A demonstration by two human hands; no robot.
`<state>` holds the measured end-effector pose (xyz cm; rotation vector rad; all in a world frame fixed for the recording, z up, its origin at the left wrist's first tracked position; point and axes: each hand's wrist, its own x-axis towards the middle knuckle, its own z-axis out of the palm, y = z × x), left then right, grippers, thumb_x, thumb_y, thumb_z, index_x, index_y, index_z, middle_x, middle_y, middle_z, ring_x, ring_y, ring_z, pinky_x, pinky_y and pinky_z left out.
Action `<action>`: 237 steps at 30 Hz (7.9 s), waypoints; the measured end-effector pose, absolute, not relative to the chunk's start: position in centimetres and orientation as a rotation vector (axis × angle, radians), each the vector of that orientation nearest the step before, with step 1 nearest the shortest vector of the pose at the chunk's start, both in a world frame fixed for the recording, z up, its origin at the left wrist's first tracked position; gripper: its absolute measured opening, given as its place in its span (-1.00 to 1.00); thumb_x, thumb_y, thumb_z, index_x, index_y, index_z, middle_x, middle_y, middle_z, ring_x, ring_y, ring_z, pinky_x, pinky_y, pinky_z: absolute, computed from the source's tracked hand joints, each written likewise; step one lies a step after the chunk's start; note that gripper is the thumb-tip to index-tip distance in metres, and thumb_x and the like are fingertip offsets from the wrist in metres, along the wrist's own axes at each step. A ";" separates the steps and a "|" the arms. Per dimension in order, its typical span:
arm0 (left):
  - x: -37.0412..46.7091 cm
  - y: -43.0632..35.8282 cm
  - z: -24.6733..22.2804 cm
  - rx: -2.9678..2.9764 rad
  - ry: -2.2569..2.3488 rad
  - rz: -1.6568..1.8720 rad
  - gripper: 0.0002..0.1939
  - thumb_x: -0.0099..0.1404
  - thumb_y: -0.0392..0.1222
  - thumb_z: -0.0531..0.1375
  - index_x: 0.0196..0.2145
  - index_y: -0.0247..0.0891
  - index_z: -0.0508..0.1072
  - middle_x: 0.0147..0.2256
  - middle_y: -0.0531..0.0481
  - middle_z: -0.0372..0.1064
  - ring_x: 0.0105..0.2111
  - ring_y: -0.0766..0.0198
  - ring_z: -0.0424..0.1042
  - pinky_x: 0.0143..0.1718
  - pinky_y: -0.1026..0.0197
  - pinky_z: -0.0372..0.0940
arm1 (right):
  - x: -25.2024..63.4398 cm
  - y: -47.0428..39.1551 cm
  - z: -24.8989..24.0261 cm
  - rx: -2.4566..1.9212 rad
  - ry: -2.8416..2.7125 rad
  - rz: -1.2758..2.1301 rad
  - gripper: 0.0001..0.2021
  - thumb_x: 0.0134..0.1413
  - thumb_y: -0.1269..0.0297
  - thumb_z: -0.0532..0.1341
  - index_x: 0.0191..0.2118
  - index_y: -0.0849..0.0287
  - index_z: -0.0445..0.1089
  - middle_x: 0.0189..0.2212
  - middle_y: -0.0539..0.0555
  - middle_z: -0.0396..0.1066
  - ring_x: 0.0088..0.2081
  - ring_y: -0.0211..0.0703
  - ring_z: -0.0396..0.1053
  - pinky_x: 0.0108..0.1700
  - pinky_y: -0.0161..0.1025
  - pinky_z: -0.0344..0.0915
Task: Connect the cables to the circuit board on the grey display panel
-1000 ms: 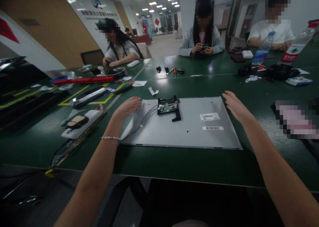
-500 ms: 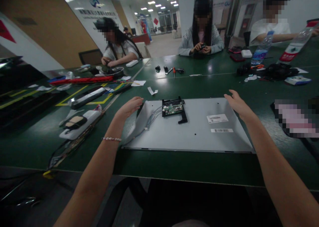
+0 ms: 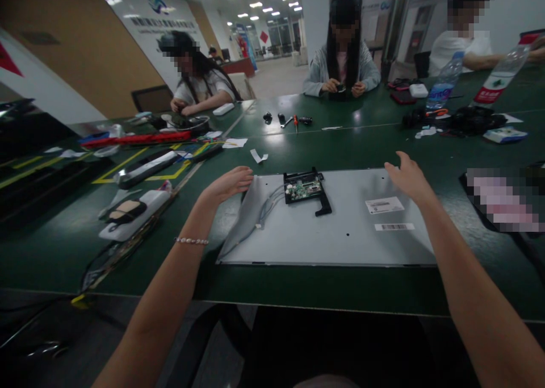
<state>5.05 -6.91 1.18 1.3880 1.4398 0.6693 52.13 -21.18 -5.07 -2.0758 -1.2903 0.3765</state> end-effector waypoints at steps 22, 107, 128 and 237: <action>11.6 -10.8 -1.3 2.283 0.810 0.279 0.01 0.12 0.10 0.28 0.38 -0.26 -0.09 0.30 -0.25 0.06 0.26 -0.10 0.13 0.29 -0.11 0.01 | 49.1 -21.9 -7.0 -2.539 -1.785 0.249 -0.13 0.11 -0.39 -0.30 0.41 0.00 -0.09 0.42 0.24 -0.22 0.33 0.60 -0.16 0.22 0.38 -0.03; 9.5 -12.4 -2.5 2.645 1.818 0.097 -0.58 0.46 -0.05 -0.10 0.09 -0.40 0.26 0.14 -0.42 0.19 0.15 -0.12 0.21 0.07 -0.09 0.19 | 19.4 -2.7 0.5 -1.596 -2.621 -0.198 -0.65 0.30 0.15 0.15 -0.01 0.35 0.44 -0.08 0.30 0.52 -0.05 -0.02 0.49 0.01 -0.01 0.35; 9.4 -12.1 -2.4 2.619 1.920 0.115 -0.49 0.42 0.07 -0.04 0.12 -0.34 0.29 0.18 -0.43 0.15 0.15 -0.21 0.22 0.09 -0.20 0.13 | 24.0 -8.3 1.1 -1.569 -2.579 -0.245 -0.67 0.25 0.40 0.00 -0.18 0.31 0.54 -0.18 0.35 0.54 -0.13 0.10 0.50 -0.15 -0.16 0.33; 13.7 -14.7 -0.6 2.709 0.500 0.177 -0.42 0.37 0.09 0.10 0.27 -0.15 0.23 0.31 -0.09 0.10 0.36 0.08 -0.06 0.34 -0.06 -0.01 | 40.4 -19.1 -3.8 -1.598 -2.266 0.063 -0.74 0.20 0.38 0.09 -0.20 0.16 0.55 -0.15 0.12 0.56 -0.10 -0.06 0.48 -0.01 -0.18 0.33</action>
